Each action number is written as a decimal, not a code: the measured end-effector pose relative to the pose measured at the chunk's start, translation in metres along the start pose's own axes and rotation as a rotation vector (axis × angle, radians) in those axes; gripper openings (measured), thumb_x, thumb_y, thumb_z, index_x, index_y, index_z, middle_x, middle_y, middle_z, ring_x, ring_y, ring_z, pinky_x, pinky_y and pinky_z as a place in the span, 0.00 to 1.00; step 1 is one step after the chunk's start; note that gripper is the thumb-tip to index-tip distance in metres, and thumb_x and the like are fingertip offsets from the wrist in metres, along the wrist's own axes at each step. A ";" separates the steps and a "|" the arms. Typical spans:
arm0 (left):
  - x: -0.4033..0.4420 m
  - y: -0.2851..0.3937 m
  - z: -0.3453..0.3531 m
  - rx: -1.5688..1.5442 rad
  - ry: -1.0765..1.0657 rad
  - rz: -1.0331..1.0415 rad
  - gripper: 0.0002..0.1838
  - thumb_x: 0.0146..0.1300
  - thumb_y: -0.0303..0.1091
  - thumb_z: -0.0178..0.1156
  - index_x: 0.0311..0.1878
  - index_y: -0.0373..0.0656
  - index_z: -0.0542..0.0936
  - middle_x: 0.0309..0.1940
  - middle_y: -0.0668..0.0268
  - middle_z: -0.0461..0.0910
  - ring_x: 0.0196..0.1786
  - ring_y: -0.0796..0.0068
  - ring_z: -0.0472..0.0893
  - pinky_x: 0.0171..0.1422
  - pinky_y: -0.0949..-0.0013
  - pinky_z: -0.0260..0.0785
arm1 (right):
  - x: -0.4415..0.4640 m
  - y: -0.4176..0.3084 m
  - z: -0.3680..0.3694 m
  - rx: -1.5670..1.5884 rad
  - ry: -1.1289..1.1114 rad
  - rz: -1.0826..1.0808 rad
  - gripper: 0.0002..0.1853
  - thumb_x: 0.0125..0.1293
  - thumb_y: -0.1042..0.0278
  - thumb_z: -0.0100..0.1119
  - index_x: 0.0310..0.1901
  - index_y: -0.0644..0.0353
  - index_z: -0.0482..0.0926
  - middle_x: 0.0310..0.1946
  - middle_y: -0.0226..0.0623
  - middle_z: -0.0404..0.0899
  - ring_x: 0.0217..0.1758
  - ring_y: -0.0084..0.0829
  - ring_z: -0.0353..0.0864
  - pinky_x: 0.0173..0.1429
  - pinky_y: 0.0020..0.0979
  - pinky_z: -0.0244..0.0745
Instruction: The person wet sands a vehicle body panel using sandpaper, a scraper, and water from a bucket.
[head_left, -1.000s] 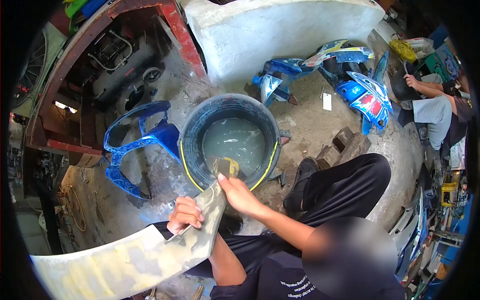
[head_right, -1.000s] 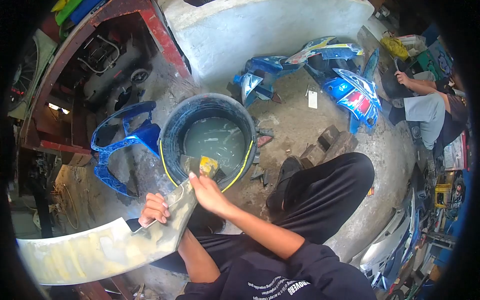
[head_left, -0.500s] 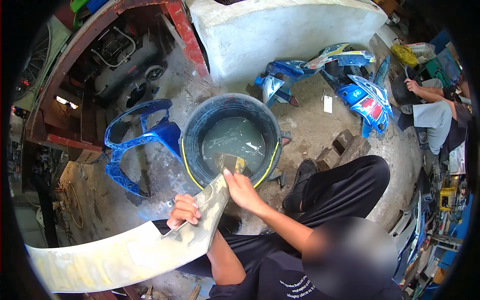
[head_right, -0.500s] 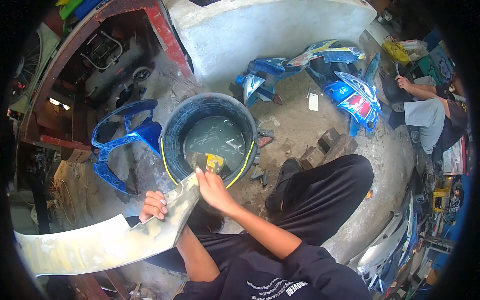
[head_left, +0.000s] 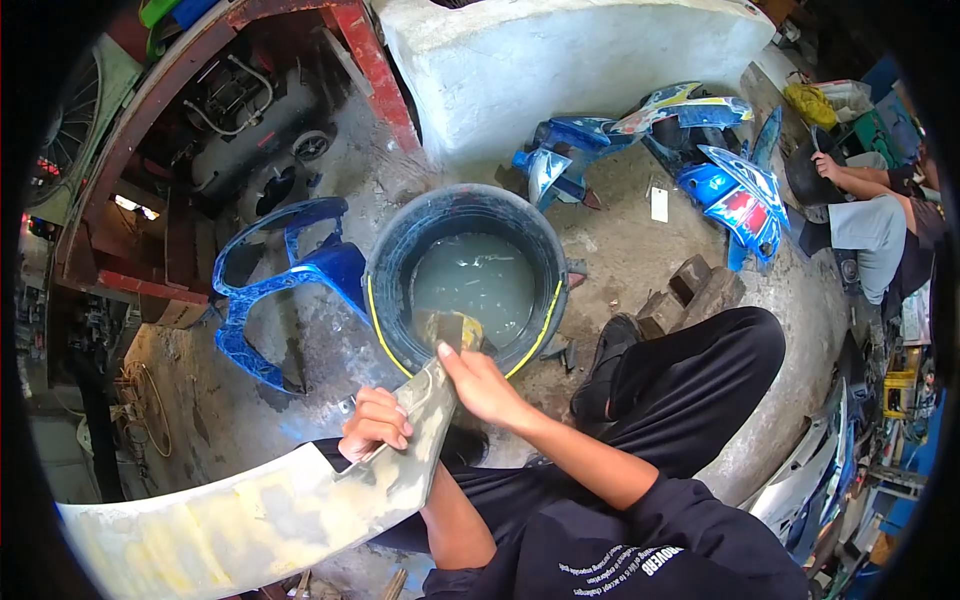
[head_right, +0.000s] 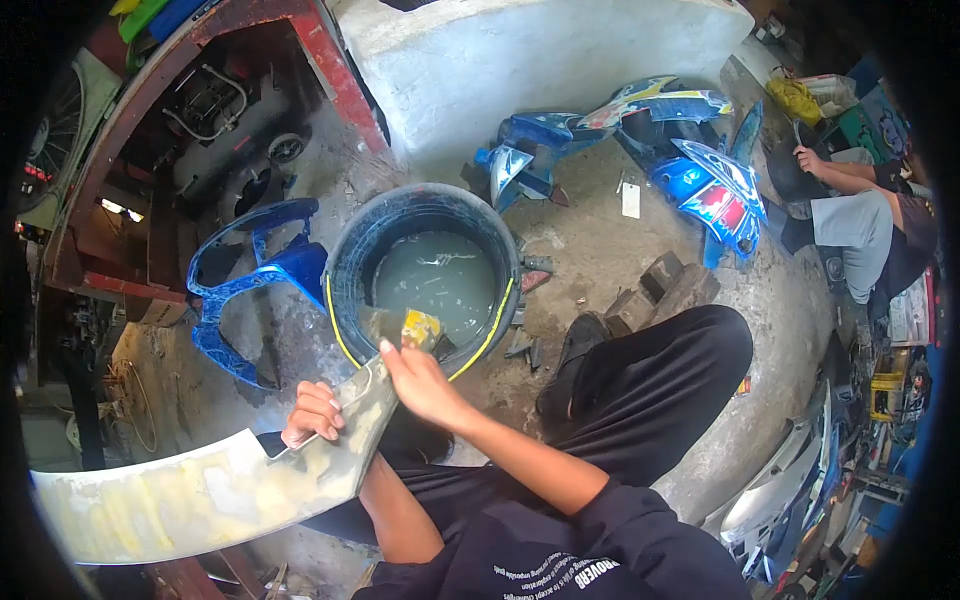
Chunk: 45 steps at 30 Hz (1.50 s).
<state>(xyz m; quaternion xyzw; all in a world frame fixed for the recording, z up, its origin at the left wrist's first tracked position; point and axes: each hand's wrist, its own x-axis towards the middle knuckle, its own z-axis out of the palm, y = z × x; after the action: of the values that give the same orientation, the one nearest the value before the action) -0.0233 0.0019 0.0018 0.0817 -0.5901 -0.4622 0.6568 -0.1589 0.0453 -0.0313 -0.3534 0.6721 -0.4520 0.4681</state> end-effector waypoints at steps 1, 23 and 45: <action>-0.001 0.000 0.001 -0.007 0.039 -0.016 0.18 0.54 0.44 0.65 0.20 0.44 0.70 0.18 0.66 0.72 0.29 0.72 0.68 0.36 0.69 0.57 | -0.009 -0.015 -0.002 0.051 -0.034 -0.003 0.31 0.78 0.47 0.38 0.37 0.73 0.76 0.34 0.52 0.79 0.42 0.39 0.78 0.50 0.41 0.70; -0.002 -0.007 0.010 0.016 0.064 -0.008 0.20 0.57 0.48 0.64 0.21 0.44 0.71 0.19 0.66 0.72 0.28 0.72 0.68 0.37 0.69 0.58 | 0.003 0.001 -0.005 0.247 -0.079 -0.045 0.30 0.79 0.48 0.39 0.36 0.71 0.78 0.29 0.36 0.78 0.35 0.25 0.70 0.46 0.32 0.68; 0.001 0.003 0.002 0.051 0.015 -0.020 0.19 0.50 0.44 0.71 0.19 0.43 0.74 0.17 0.65 0.76 0.25 0.73 0.71 0.32 0.70 0.59 | 0.019 0.010 0.012 0.317 -0.126 0.006 0.32 0.79 0.45 0.35 0.44 0.72 0.77 0.46 0.44 0.78 0.56 0.33 0.70 0.65 0.34 0.60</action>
<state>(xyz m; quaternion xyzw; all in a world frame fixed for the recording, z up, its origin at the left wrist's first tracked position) -0.0236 0.0038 0.0048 0.1080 -0.5958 -0.4530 0.6543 -0.1541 0.0289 -0.0487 -0.3007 0.5626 -0.5281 0.5605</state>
